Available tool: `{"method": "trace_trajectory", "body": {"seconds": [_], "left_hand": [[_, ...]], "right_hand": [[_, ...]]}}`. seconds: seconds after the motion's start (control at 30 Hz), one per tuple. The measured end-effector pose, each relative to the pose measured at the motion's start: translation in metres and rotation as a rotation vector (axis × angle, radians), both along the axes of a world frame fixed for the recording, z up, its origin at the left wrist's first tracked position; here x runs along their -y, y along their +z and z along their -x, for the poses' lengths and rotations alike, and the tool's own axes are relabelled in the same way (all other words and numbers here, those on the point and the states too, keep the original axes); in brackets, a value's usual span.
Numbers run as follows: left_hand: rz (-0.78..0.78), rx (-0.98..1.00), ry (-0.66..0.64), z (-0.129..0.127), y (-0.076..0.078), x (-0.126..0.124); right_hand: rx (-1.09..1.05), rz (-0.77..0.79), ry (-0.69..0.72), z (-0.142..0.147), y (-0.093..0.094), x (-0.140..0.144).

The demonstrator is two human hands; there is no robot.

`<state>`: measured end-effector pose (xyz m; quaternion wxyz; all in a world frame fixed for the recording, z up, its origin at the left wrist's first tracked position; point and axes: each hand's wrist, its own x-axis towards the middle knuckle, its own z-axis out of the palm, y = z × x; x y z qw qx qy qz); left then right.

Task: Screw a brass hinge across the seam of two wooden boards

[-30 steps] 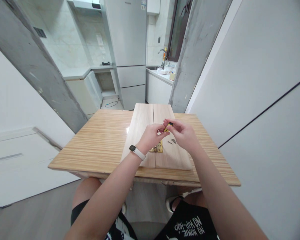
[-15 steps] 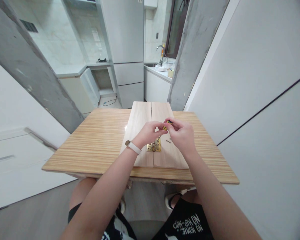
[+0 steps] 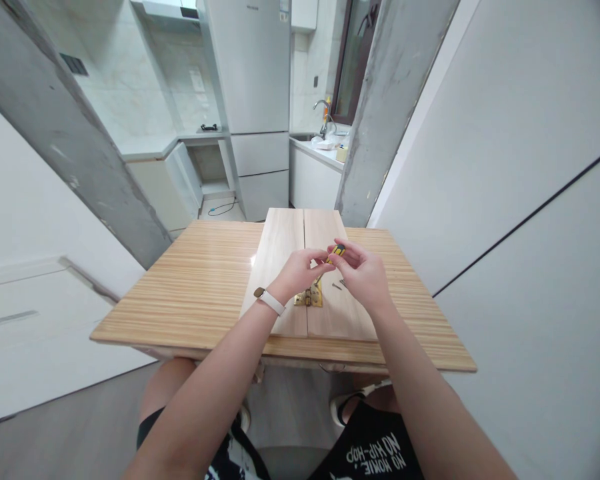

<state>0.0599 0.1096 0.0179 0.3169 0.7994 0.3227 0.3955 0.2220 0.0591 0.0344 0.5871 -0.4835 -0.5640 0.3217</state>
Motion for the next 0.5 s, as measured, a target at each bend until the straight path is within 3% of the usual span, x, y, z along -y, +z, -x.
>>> {"method": "trace_trajectory", "body": {"seconds": [0.13,0.33,0.4,0.5], "left_hand": [[0.035,-0.017,0.028,0.004,0.001,0.004],[-0.003,-0.218,0.093,0.012,-0.017,0.001],[-0.084,-0.354,0.068,0.007,-0.022,0.001],[-0.197,-0.522,0.051,-0.010,-0.028,0.002]], "right_hand": [[-0.041,-0.026,0.051,-0.004,0.008,0.000],[0.018,-0.224,-0.126,-0.027,0.041,0.035],[0.124,-0.191,-0.161,-0.037,0.039,0.052],[0.327,-0.088,-0.208,-0.047,0.021,0.076]]}}
